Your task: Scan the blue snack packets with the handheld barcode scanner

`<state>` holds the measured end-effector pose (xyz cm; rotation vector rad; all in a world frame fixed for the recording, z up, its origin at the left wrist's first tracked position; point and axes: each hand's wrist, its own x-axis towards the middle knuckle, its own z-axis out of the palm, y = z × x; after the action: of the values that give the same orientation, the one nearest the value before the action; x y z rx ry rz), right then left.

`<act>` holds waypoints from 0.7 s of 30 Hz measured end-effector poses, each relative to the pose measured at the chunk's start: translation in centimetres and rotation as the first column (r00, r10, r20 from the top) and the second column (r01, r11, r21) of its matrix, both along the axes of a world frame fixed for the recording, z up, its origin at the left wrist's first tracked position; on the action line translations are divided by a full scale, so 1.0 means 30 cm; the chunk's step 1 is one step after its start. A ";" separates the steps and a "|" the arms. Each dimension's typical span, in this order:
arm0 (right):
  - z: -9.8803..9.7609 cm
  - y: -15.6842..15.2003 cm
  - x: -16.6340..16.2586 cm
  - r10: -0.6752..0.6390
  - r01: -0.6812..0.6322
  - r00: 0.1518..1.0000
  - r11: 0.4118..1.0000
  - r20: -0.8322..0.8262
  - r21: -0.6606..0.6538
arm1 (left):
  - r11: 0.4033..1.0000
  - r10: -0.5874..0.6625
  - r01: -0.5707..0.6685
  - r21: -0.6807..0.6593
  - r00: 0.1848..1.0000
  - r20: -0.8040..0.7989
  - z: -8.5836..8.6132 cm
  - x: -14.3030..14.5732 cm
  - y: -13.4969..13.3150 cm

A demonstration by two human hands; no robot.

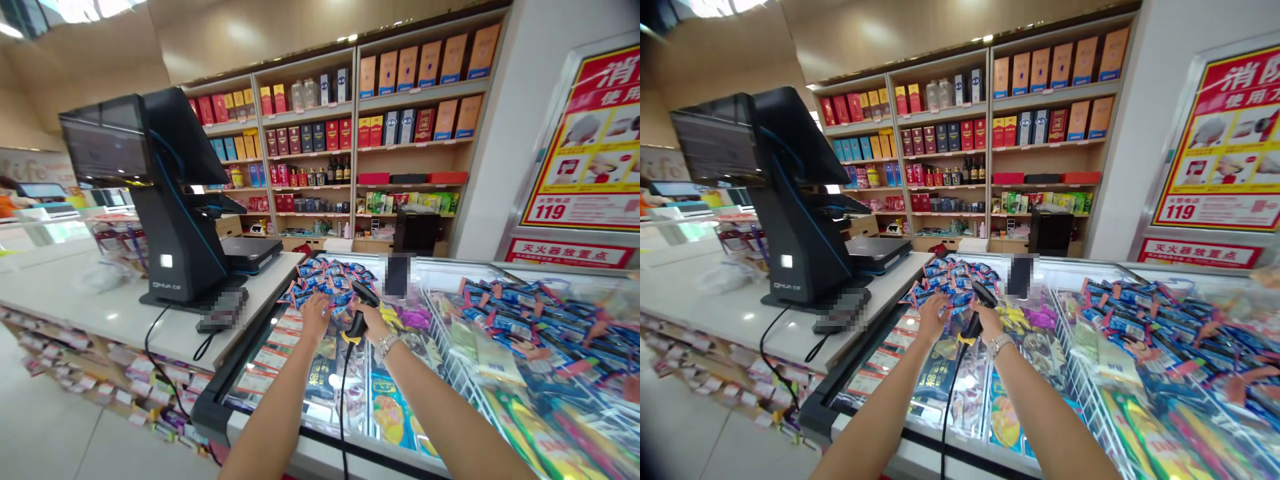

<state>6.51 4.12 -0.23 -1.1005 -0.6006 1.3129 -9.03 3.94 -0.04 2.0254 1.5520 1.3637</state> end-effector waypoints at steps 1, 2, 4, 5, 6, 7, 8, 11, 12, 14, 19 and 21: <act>0.002 -0.006 0.002 -0.011 0.011 1.000 1.000 -0.015 -0.005 | 0.997 -0.071 0.074 -0.014 0.989 0.131 -0.003 0.013 -0.003; 0.004 -0.013 0.006 -0.023 0.023 0.999 1.000 -0.029 -0.006 | 0.989 -0.127 0.142 -0.039 0.954 0.272 -0.005 0.030 -0.006; 0.013 -0.031 0.024 -0.050 0.050 0.998 0.999 -0.049 -0.005 | 0.964 -0.170 0.250 -0.093 0.845 0.508 -0.004 0.073 -0.012; 0.019 -0.041 0.039 -0.068 0.068 0.996 0.998 -0.054 -0.004 | 0.951 -0.173 0.289 -0.115 0.799 0.576 0.000 0.098 -0.014; 0.026 -0.051 0.058 -0.088 0.088 0.994 0.996 -0.058 -0.002 | 0.938 -0.173 0.318 -0.136 0.772 0.612 0.006 0.123 -0.014; 0.033 -0.062 0.082 -0.109 0.110 0.992 0.994 -0.059 0.000 | 0.927 -0.171 0.339 -0.160 0.762 0.624 0.014 0.148 -0.012; 0.041 -0.074 0.109 -0.130 0.131 0.990 0.991 -0.057 0.004 | 0.918 -0.164 0.351 -0.185 0.761 0.628 0.022 0.171 -0.007; 0.067 -0.114 0.201 -0.171 0.173 0.984 0.984 -0.054 0.030 | 0.909 -0.108 0.352 -0.225 0.718 0.687 0.035 0.229 0.022; 0.076 -0.130 0.230 -0.160 0.162 0.986 0.986 -0.047 0.048 | 0.912 -0.089 0.346 -0.220 0.691 0.718 0.032 0.243 0.034; 0.093 -0.162 0.275 -0.072 0.069 0.997 0.994 0.030 0.088 | 0.931 -0.057 0.313 -0.189 0.636 0.770 0.016 0.261 0.059; 0.137 -0.237 0.294 0.155 -0.278 0.686 0.959 0.711 0.059 | 0.968 -0.031 0.220 -0.117 0.571 0.821 -0.034 0.263 0.089; 0.153 -0.254 0.282 0.081 -0.253 0.488 0.966 0.869 0.053 | 0.973 -0.034 0.209 -0.099 0.556 0.830 -0.042 0.259 0.086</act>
<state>14.96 -3.49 4.36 -1.5649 -1.5935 0.7362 -1.26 6.53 -1.30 1.0286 0.9990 1.6675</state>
